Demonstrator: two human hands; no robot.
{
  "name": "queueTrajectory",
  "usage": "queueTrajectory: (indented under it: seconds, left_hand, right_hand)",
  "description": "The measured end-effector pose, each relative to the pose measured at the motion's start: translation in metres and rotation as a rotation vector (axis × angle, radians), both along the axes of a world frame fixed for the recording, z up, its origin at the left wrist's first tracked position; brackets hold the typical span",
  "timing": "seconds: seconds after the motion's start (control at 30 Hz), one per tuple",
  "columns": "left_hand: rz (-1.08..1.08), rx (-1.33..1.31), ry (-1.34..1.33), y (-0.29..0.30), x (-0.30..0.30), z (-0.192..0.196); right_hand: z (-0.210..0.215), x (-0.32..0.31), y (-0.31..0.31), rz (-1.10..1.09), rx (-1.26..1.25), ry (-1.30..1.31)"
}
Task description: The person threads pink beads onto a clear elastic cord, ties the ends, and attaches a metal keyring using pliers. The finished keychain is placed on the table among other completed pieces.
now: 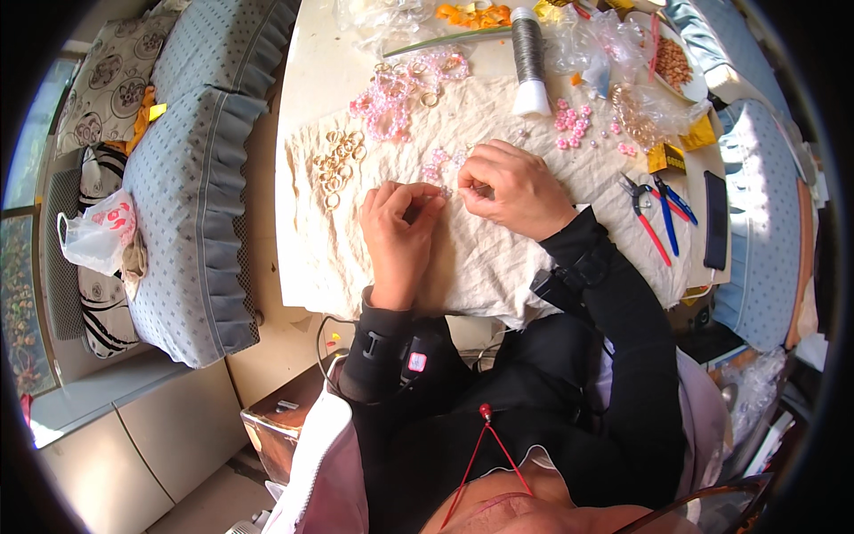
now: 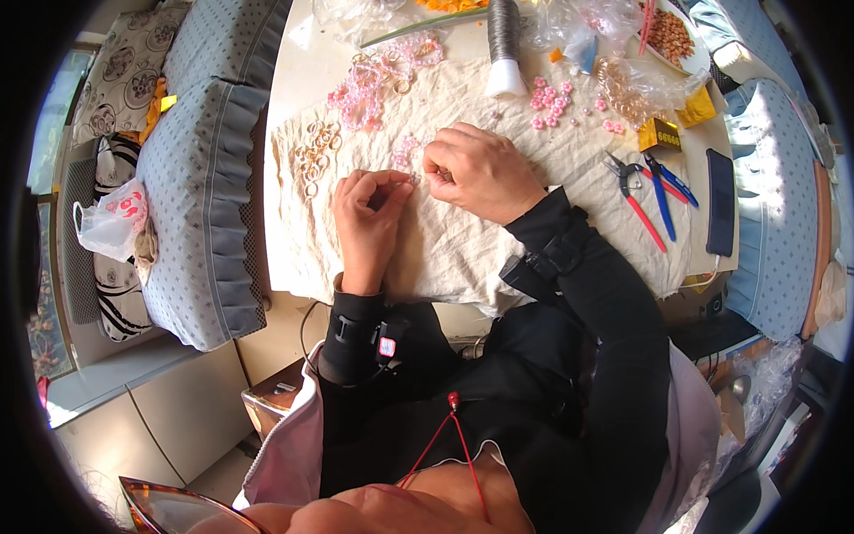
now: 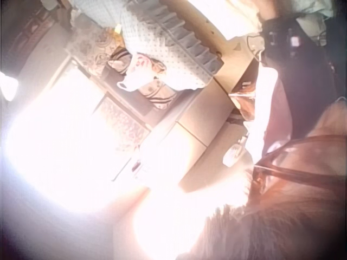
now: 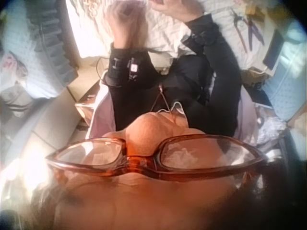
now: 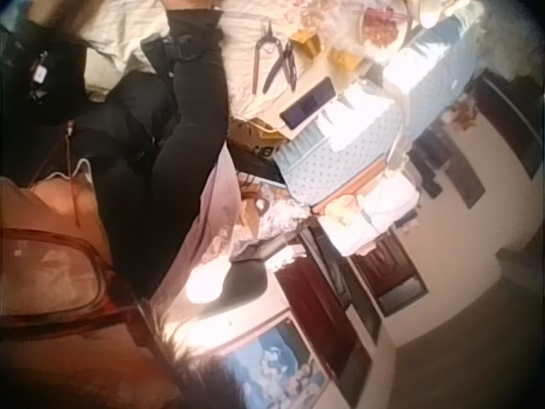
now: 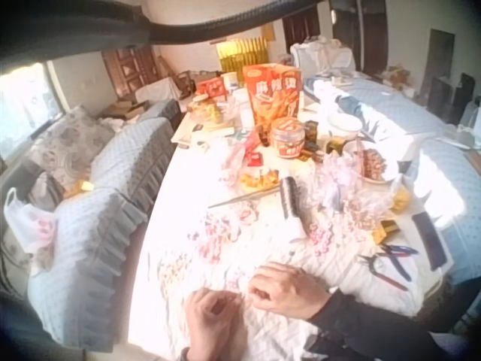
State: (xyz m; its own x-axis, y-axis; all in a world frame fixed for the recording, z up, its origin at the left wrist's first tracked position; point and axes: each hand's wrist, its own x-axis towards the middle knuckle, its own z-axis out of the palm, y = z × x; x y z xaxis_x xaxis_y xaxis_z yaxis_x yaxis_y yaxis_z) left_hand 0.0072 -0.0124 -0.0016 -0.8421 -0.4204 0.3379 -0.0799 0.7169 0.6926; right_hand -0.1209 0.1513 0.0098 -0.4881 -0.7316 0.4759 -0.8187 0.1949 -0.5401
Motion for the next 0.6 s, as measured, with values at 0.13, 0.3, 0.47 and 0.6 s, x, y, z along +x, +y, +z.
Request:
queueTrajectory:
  seconds: [0.13,0.3,0.47,0.6]
  left_hand:
    - [-0.002,0.024,0.0,0.0005,0.0001,0.0]
    - [0.003,0.011,-0.004,0.001,0.0003,0.0005]
    - [-0.008,0.015,-0.021,-0.0005,-0.0004,0.0006]
    - [0.003,0.03,0.028,0.0008,-0.0023,-0.0006]
  right_hand:
    - [0.0,-0.0004,0.0012,0.024,0.0,-0.028]
    - [0.0008,-0.0007,0.0015,0.05,-0.02,-0.094]
    - [0.0019,-0.0004,0.002,0.04,-0.029,-0.139]
    - [0.0013,-0.0011,0.0011,0.044,-0.03,-0.127]
